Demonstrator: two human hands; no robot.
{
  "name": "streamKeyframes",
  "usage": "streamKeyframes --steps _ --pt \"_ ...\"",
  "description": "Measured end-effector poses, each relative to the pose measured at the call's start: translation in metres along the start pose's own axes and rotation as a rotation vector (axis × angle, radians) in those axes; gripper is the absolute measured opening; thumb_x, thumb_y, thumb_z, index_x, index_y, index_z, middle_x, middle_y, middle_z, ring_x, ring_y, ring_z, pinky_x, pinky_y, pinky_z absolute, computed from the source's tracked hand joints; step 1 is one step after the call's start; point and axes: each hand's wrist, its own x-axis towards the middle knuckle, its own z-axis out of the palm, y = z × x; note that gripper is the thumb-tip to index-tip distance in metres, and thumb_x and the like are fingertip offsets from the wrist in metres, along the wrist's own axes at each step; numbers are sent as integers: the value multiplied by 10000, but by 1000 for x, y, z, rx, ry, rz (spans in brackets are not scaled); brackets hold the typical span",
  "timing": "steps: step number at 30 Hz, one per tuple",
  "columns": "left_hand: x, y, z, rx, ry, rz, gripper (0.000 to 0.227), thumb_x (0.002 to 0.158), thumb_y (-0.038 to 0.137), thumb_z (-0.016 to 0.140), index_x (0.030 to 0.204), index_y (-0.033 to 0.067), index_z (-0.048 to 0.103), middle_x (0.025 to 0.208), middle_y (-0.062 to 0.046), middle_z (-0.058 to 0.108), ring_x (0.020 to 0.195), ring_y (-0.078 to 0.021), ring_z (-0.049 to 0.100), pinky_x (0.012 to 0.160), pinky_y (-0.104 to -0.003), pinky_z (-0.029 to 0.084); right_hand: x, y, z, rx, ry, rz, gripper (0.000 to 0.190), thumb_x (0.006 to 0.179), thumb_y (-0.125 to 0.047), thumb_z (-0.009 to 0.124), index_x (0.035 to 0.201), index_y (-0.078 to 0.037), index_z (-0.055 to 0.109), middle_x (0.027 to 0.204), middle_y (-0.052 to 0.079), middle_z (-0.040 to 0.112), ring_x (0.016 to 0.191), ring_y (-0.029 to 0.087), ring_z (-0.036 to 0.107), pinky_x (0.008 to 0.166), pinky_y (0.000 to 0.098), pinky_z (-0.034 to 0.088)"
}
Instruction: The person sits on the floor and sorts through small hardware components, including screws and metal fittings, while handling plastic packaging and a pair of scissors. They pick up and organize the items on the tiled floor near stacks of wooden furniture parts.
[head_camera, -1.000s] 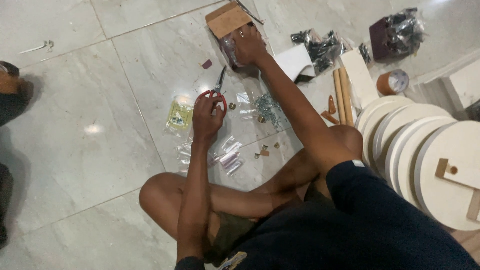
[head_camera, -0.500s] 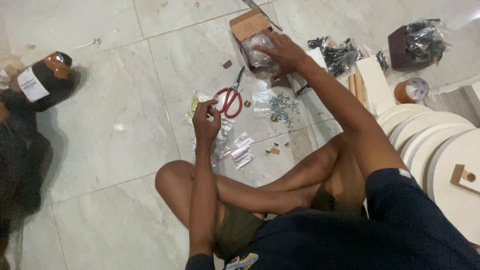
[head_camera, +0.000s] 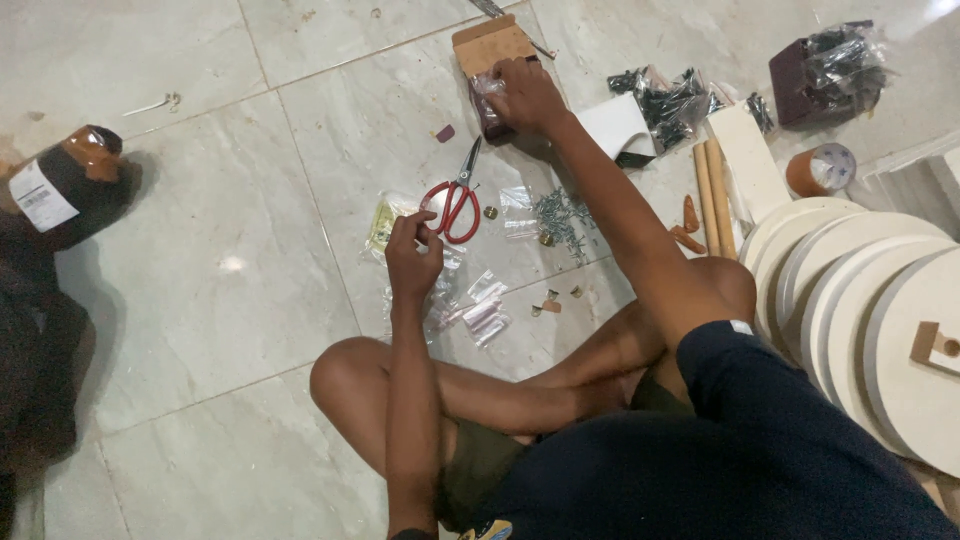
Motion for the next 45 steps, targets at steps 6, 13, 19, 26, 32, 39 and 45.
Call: streamKeyframes --steps 6,13,19,26,32,39,45 --pt "9 4 6 -31 -43 20 286 922 -51 619 1161 77 711 888 -29 544 748 -142 518 680 -297 486 21 0 -17 -111 -79 -90 502 1071 -572 573 1154 -88 681 1022 183 691 857 411 663 621 543 480" --pt "10 0 10 5 -115 43 257 922 -13 630 1155 70 698 929 -62 614 777 -180 592 708 -326 505 32 27 -4 -255 -113 -410 606 1186 -627 555 793 -182 676 743 60 718 563 284 665 440 397 417" --pt "13 2 10 15 -141 29 264 912 -12 629 1145 86 706 847 -26 591 768 -176 556 757 -340 502 31 30 -1 -404 49 -542 460 1150 -610 574 957 -209 690 778 29 684 555 271 675 415 388 440" --pt "6 1 6 -1 -148 26 314 895 -36 629 1183 62 703 954 -54 634 775 -162 572 721 -311 519 29 18 -21 -221 11 -519 465 1213 -513 471 1050 -107 630 925 100 603 809 297 570 713 425 452" --pt "6 7 -1 -6 -92 88 388 835 -82 602 1178 83 680 928 -53 591 793 -182 580 708 -316 506 11 -19 -85 -33 18 -297 503 1033 -311 789 1433 -88 580 1404 227 535 1223 421 555 892 571 455" --pt "0 -1 5 -20 -53 89 402 850 -94 586 1190 89 696 916 -45 574 788 -183 562 711 -323 494 -20 -44 -101 -89 26 -324 626 1186 -472 501 1637 -57 376 1688 265 315 1504 480 429 1148 618 401" --pt "-12 -12 6 -48 -65 -43 465 765 -77 544 1160 101 714 978 -35 618 845 -170 594 778 -321 545 -30 -55 -52 -160 -445 59 992 1047 -774 277 1710 -55 112 1775 171 66 1628 437 81 1301 586 97"
